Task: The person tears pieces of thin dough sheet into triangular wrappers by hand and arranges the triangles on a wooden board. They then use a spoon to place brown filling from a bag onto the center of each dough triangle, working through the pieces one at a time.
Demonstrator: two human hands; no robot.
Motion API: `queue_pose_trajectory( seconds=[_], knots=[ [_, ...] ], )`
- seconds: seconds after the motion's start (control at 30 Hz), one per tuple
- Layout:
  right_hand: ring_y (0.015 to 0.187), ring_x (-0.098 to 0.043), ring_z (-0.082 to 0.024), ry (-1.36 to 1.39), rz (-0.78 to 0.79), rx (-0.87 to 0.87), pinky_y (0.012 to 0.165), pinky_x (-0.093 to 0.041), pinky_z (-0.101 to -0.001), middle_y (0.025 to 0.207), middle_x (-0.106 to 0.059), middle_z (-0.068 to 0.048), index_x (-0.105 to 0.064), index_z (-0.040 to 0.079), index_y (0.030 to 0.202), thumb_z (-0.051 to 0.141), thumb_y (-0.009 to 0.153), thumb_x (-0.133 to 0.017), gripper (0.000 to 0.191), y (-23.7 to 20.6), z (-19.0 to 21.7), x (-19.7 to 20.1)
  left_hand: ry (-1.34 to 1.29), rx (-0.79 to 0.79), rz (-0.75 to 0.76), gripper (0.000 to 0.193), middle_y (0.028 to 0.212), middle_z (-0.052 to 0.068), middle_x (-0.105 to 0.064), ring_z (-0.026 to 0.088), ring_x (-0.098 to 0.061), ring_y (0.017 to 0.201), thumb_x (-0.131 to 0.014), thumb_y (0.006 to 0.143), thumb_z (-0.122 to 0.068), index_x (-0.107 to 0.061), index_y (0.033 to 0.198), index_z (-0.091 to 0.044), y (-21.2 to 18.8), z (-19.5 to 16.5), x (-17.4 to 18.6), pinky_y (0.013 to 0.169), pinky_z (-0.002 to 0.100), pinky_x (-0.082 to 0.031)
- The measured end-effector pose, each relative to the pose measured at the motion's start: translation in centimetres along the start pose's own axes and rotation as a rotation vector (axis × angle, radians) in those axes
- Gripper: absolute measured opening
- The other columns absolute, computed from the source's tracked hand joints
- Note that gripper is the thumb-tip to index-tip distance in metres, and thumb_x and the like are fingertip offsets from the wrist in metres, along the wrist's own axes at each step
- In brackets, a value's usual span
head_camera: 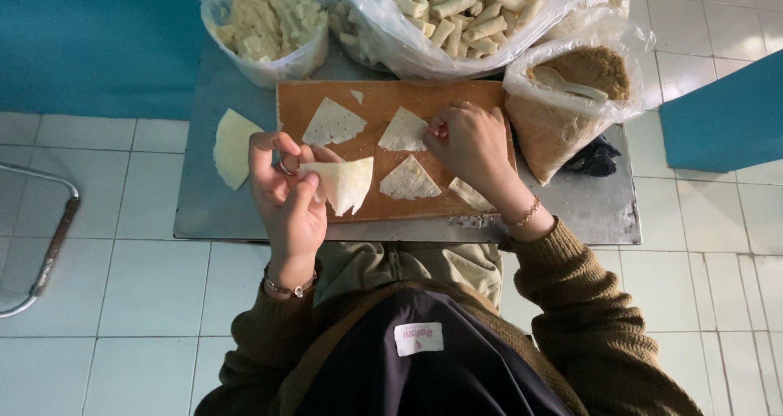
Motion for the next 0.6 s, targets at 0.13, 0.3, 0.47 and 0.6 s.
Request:
queue_pose_trajectory(
  seconds=[0.13, 0.3, 0.47, 0.6],
  knots=[
    [0.084, -0.066, -0.028, -0.164, -0.208, 0.154, 0.075, -0.042, -0.0438, 0.087, -0.067, -0.008, -0.072, 0.010, 0.085, 0.034, 0.088, -0.077, 0.025, -0.4, 2.6, 3.0, 0.065, -0.009, -0.111, 0.037, 0.099, 0.008, -0.059, 0.016, -0.060, 0.093, -0.049, 0.090, 0.011, -0.042, 0.122, -0.005, -0.5, 0.6, 0.2, 0.083, 0.029, -0.053],
    [0.078, -0.070, -0.012, 0.516, 0.045, -0.043, 0.070, -0.058, -0.0319, 0.094, -0.073, -0.005, -0.074, 0.005, 0.105, 0.028, 0.093, -0.070, 0.025, -4.2, 5.0, 4.2, 0.496, -0.197, -0.036, 0.033, 0.104, 0.009, -0.057, 0.013, -0.057, 0.088, -0.056, 0.098, 0.008, -0.040, 0.126, -0.002, -2.1, 1.3, -1.7, 0.076, 0.027, -0.050],
    [0.098, -0.070, -0.011, 1.249, 0.201, -0.134, 0.088, -0.058, -0.0276, 0.107, -0.074, -0.007, -0.067, -0.004, 0.121, 0.022, 0.105, -0.057, 0.033, -7.6, 6.4, 2.7, 0.882, -0.662, 0.547, 0.040, 0.095, 0.009, -0.060, 0.028, -0.066, 0.103, -0.068, 0.088, 0.008, -0.046, 0.121, 0.000, -4.3, 1.1, -6.8, 0.086, 0.043, -0.059],
    [0.093, -0.066, -0.009, 1.185, 0.142, -0.193, 0.082, -0.053, -0.0245, 0.100, -0.075, -0.008, -0.072, -0.009, 0.119, 0.019, 0.109, -0.056, 0.033, -9.9, 4.5, 2.4, 0.807, -0.665, 0.663, 0.050, 0.099, 0.016, -0.057, 0.038, -0.061, 0.109, -0.075, 0.086, -0.004, -0.045, 0.125, 0.000, -4.6, -0.1, -8.2, 0.088, 0.047, -0.057]
  ],
)
Point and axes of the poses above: each hand's wrist, its own y-axis towards the middle knuckle, its own x-axis out of the back of the hand, z = x × y, the point moved 5 cm from there along y, towards the middle knuckle
